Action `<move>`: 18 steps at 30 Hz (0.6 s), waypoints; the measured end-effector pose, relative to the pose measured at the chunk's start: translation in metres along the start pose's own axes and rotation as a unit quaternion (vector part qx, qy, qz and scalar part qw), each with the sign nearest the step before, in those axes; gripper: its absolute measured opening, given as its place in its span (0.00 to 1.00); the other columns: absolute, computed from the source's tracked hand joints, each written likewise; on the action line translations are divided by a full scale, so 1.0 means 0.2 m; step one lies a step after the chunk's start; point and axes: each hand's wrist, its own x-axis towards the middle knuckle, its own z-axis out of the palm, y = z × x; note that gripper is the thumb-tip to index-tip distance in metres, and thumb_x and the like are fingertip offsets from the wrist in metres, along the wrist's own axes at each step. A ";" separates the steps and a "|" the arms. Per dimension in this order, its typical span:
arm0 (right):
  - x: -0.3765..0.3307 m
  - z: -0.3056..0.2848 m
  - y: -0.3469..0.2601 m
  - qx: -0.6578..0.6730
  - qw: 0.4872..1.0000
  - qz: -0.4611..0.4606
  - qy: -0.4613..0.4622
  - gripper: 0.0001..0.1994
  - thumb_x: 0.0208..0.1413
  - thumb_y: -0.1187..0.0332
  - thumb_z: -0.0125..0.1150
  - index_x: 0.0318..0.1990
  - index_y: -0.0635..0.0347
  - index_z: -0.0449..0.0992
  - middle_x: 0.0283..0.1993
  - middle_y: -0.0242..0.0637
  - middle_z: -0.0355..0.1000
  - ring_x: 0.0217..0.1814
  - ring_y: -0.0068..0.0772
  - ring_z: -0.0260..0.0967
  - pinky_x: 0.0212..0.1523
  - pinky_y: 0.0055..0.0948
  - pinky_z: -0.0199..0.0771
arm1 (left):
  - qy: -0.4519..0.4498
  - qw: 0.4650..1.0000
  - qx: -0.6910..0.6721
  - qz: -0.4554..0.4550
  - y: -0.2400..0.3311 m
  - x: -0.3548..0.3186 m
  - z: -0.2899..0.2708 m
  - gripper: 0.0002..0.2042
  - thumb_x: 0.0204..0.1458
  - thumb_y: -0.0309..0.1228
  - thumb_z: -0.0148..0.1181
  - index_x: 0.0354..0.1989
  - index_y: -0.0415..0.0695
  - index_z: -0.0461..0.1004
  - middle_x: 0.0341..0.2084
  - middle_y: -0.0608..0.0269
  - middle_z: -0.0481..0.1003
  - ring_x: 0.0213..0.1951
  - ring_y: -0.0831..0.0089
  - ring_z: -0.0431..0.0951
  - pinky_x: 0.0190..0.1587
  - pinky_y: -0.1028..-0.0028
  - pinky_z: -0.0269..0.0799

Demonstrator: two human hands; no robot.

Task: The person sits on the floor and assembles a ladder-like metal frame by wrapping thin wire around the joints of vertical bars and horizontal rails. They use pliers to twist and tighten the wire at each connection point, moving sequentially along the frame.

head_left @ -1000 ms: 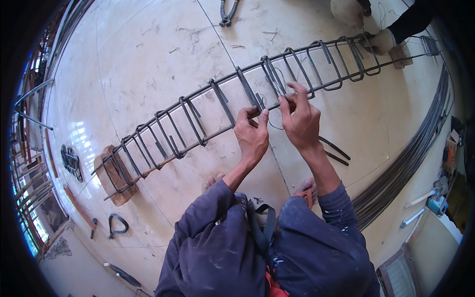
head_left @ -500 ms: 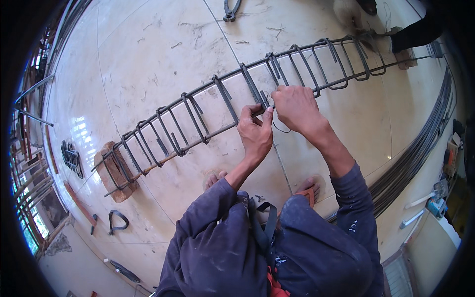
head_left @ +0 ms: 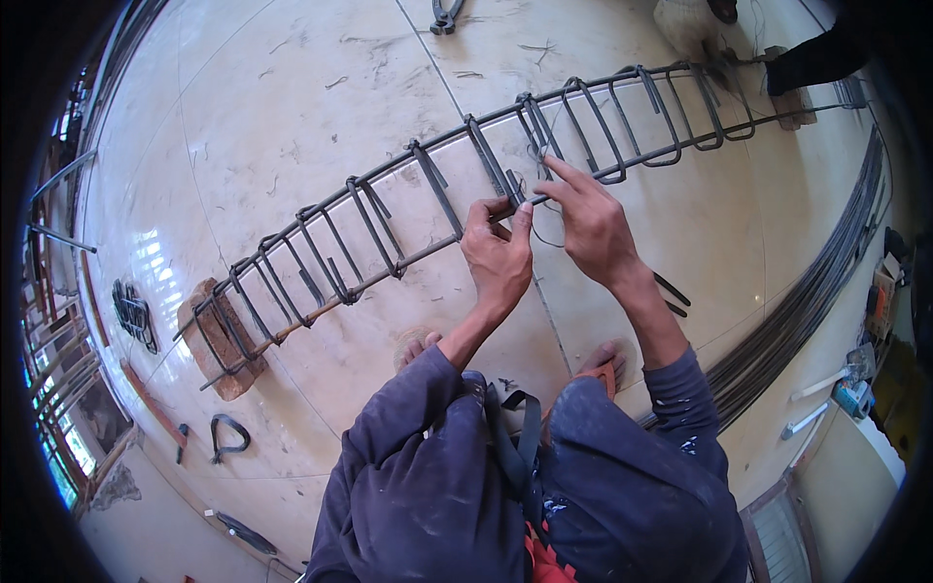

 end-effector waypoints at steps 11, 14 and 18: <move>-0.41 0.21 -0.02 0.096 0.968 0.231 0.020 0.17 0.55 0.78 0.55 0.53 0.54 0.75 0.56 0.44 0.61 0.57 0.42 0.64 0.53 0.36 0.68 | 0.000 1.000 -0.003 -0.015 0.00 0.00 0.00 0.16 0.53 0.34 0.64 0.38 0.31 0.72 0.27 0.53 0.77 0.18 0.76 0.70 0.23 0.73 0.66; -0.39 0.23 0.02 0.037 0.985 0.162 0.045 0.19 0.50 0.76 0.61 0.51 0.50 0.77 0.56 0.44 0.62 0.54 0.45 0.64 0.52 0.40 0.68 | 0.011 1.000 -0.004 0.005 -0.01 0.00 0.00 0.16 0.53 0.34 0.64 0.39 0.31 0.72 0.27 0.53 0.77 0.19 0.75 0.71 0.24 0.73 0.67; -0.38 0.19 -0.01 0.053 0.998 0.011 -0.018 0.14 0.50 0.73 0.63 0.46 0.58 0.77 0.55 0.43 0.68 0.64 0.46 0.61 0.64 0.43 0.62 | 0.002 1.000 0.031 0.005 0.01 0.00 0.00 0.17 0.54 0.36 0.63 0.40 0.31 0.72 0.26 0.58 0.77 0.21 0.81 0.70 0.23 0.79 0.64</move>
